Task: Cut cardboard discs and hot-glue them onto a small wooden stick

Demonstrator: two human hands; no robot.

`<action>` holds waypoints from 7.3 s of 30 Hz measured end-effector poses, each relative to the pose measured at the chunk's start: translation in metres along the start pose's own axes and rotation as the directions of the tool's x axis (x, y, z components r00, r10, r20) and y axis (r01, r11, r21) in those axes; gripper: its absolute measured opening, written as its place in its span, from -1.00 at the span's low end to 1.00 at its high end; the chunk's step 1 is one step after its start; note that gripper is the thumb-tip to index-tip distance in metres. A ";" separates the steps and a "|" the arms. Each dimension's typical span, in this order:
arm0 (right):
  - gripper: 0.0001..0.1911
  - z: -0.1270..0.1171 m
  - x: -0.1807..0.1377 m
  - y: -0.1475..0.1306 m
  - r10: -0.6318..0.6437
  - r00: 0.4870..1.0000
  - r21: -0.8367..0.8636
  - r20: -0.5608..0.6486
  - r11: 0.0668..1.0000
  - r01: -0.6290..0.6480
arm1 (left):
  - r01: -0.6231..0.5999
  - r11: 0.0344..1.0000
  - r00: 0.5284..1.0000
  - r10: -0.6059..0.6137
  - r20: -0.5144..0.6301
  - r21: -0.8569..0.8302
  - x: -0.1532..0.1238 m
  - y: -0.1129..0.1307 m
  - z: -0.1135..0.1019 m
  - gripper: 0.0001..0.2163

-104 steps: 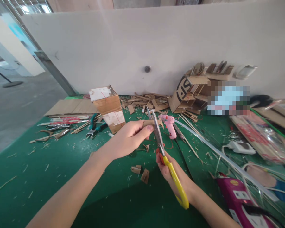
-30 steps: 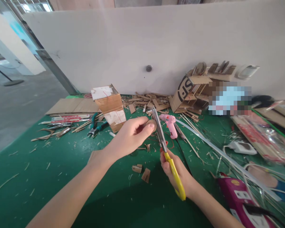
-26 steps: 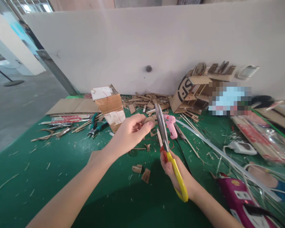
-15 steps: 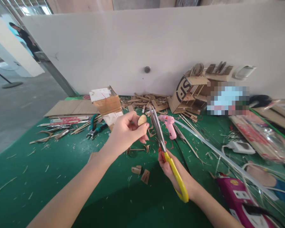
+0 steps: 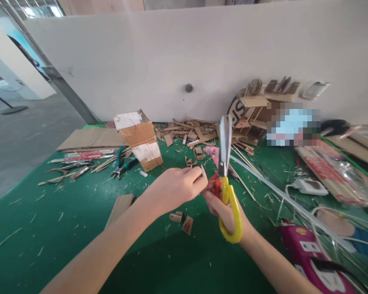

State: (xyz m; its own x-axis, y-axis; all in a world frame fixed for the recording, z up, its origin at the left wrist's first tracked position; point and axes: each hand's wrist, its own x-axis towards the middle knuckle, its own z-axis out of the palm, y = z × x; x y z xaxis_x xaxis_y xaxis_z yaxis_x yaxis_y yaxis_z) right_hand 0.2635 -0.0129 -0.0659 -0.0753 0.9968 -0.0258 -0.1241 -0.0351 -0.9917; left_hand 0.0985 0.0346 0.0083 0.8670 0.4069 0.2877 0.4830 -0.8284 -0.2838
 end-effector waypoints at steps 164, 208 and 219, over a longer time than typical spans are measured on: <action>-0.62 -0.022 -0.016 -0.026 0.059 0.932 -0.695 0.359 0.683 0.225 | 0.482 0.056 0.658 -0.681 0.319 -0.874 -0.003 -0.025 -0.034 -0.83; -0.54 -0.026 -0.006 0.023 -0.098 0.985 -0.374 0.141 0.916 0.144 | 0.228 -0.077 0.617 -0.759 0.205 -0.971 0.000 -0.019 -0.021 -0.70; -0.52 -0.025 -0.009 0.009 -0.135 0.966 -0.427 0.221 0.877 0.220 | 0.136 0.140 0.554 -0.832 -0.042 -0.981 0.003 -0.004 -0.028 -0.77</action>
State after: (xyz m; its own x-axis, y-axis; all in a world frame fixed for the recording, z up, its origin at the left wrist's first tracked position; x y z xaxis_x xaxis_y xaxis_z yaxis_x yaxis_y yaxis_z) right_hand 0.2875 -0.0207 -0.0777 -0.2745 0.9518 0.1367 0.2970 0.2191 -0.9294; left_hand 0.0961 0.0280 0.0363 0.0734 0.8981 0.4336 0.0652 -0.4381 0.8965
